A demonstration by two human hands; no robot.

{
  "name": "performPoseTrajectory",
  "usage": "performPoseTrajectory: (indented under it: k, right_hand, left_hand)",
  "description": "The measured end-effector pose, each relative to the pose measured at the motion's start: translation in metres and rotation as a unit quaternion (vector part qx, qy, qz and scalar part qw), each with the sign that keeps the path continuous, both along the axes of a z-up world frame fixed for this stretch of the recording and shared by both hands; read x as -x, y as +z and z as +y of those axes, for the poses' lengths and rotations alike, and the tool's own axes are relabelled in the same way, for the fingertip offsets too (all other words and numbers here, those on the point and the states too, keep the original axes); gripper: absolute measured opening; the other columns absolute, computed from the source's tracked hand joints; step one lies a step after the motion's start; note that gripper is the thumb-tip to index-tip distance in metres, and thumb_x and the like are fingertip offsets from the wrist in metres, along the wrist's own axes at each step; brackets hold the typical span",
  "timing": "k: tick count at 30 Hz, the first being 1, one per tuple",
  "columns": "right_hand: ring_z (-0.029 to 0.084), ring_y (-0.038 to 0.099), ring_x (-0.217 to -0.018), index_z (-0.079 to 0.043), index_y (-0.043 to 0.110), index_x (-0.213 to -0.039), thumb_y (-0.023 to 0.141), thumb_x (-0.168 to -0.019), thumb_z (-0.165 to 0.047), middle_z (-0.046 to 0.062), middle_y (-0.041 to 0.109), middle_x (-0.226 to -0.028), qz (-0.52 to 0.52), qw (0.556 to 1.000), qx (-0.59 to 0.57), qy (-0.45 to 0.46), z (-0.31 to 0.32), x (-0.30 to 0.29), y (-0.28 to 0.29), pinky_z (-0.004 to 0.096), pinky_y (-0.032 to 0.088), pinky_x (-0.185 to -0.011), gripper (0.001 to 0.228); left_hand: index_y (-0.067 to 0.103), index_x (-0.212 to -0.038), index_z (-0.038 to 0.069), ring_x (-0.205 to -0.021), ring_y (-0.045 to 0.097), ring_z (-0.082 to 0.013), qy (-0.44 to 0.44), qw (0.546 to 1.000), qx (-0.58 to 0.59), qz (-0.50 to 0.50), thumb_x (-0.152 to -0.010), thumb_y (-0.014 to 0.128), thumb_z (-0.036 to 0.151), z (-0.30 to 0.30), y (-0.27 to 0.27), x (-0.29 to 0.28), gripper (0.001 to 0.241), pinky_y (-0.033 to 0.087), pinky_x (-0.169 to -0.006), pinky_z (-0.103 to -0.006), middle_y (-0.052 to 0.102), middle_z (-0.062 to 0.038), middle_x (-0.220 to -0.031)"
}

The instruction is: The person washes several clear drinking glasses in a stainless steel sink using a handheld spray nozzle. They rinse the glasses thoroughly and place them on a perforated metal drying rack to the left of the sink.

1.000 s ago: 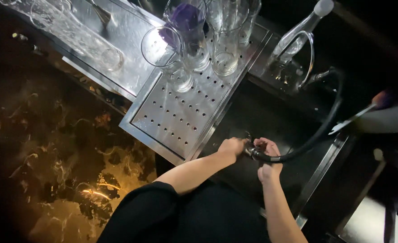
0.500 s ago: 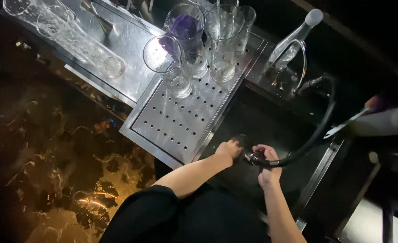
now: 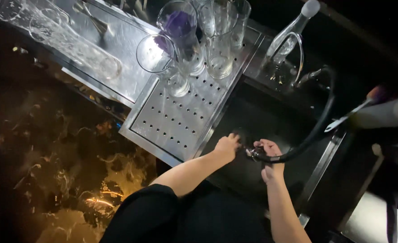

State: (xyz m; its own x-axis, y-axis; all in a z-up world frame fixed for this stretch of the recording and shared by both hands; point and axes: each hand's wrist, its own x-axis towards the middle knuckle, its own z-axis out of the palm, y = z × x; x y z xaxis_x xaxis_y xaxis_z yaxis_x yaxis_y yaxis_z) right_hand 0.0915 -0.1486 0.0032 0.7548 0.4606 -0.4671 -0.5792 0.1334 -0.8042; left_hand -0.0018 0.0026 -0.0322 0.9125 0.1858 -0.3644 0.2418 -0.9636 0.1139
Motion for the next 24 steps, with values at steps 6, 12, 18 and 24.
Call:
performPoseTrajectory:
  k: [6,12,18,24]
  right_hand:
    - [0.028,0.07,-0.097,0.0,0.065,-0.116,0.061,-0.101,-0.015,0.021,0.071,-0.1,-0.01,1.0,0.0,0.002,0.005,0.001,0.004,0.034,0.054,-0.085,0.022]
    - [0.028,0.071,-0.097,-0.002,0.065,-0.115,0.06,-0.103,-0.013,0.022,0.071,-0.098,-0.014,1.0,0.009,-0.006,0.001,0.0,-0.008,0.034,0.054,-0.087,0.017]
    - [0.028,0.07,-0.089,-0.002,0.065,-0.114,0.06,-0.103,-0.013,0.024,0.072,-0.098,-0.013,1.0,0.026,0.002,0.005,0.0,-0.004,0.033,0.055,-0.073,0.016]
    - [0.026,0.07,-0.091,-0.004,0.065,-0.114,0.058,-0.103,-0.014,0.022,0.072,-0.1,-0.013,0.999,0.039,-0.005,0.004,0.001,-0.021,0.029,0.054,-0.076,0.016]
  left_hand:
    - [0.079,-0.086,0.017,-0.084,0.076,-0.0337,0.171,0.971,0.164,0.022,-0.09,0.059,0.019,-0.001,-0.039,-0.011,0.02,0.064,-0.066,-0.043,0.075,-0.01,-0.083]
    - [0.073,-0.076,0.019,-0.087,0.073,-0.0243,0.019,0.994,0.07,-0.076,-0.091,0.058,0.022,0.006,0.017,0.008,0.022,0.056,-0.068,-0.0337,0.073,-0.004,-0.081]
    - [0.077,-0.109,0.012,-0.118,0.062,-0.0262,-0.119,0.989,-0.002,0.086,-0.088,0.047,0.025,-0.001,-0.027,0.001,0.038,0.056,-0.083,-0.037,0.072,-0.003,-0.126]
    - [0.079,-0.091,0.017,-0.093,0.072,-0.0242,-0.056,0.995,0.052,-0.058,-0.089,0.057,0.023,0.015,-0.012,0.024,0.023,0.062,-0.068,-0.0392,0.076,-0.001,-0.103]
